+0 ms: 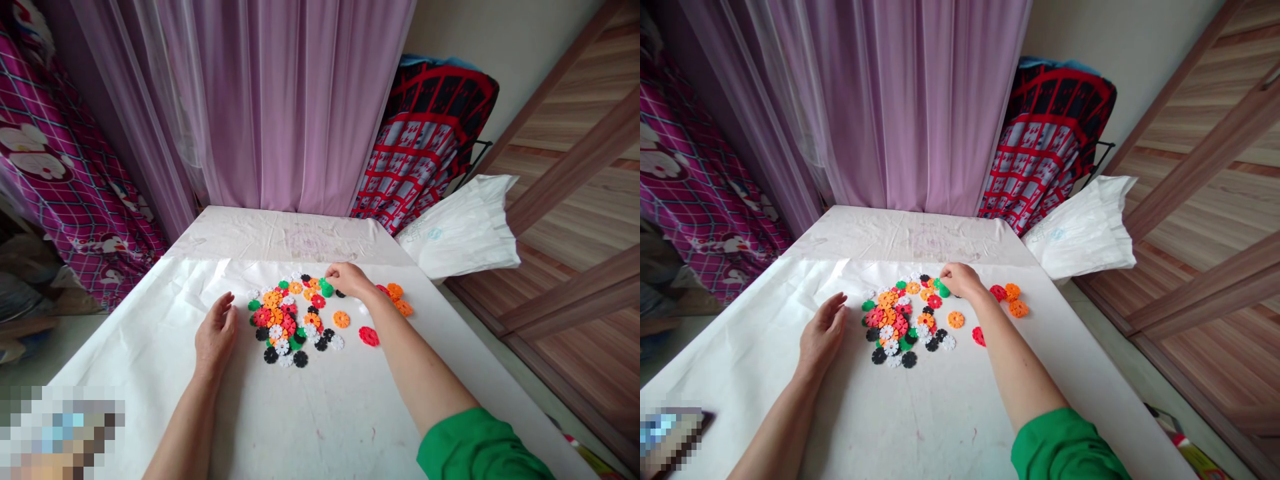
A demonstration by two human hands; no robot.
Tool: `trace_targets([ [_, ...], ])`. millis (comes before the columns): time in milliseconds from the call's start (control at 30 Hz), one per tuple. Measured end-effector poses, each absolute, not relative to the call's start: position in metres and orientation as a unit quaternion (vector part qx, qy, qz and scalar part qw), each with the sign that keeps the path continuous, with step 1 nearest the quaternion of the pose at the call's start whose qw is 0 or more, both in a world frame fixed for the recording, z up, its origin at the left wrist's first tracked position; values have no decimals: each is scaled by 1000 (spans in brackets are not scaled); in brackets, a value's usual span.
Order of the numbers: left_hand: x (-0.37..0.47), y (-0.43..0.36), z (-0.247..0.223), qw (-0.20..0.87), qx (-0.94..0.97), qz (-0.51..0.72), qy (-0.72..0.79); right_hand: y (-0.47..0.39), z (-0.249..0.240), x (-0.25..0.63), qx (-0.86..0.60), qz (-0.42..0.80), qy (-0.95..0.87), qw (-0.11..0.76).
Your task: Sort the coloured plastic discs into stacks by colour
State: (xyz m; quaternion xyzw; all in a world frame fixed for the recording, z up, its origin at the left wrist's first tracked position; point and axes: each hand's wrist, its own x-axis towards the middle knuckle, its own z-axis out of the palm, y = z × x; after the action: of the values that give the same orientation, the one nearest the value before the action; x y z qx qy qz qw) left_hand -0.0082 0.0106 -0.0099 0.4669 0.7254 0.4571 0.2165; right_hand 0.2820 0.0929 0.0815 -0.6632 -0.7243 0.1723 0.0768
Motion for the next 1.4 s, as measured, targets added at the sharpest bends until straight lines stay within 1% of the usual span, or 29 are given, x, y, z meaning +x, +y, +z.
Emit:
trace_targets([
  [133, -10, 11, -11, 214, 469, 455, 726, 107, 83, 302, -664, 180, -723, 63],
  [400, -11, 12, -11, 220, 464, 445, 733, 112, 72, 300, -663, 178, -726, 32],
  [600, -11, 11, -11, 220, 469, 439, 734, 110, 72, 302, -657, 127, -743, 30],
  [800, -10, 11, -8, 218, 468, 443, 733, 98, 75, 298, -587, 65, -806, -38],
  [1033, -9, 10, -5, 223, 465, 439, 736, 92, 75, 286, -608, 10, -789, -85],
  [1200, -9, 10, -6, 230, 460, 442, 735, 92, 73, 281, -621, -10, -777, -106],
  [1400, -11, 12, -13, 216, 467, 451, 729, 94, 73, 277, -623, -5, -774, -112],
])
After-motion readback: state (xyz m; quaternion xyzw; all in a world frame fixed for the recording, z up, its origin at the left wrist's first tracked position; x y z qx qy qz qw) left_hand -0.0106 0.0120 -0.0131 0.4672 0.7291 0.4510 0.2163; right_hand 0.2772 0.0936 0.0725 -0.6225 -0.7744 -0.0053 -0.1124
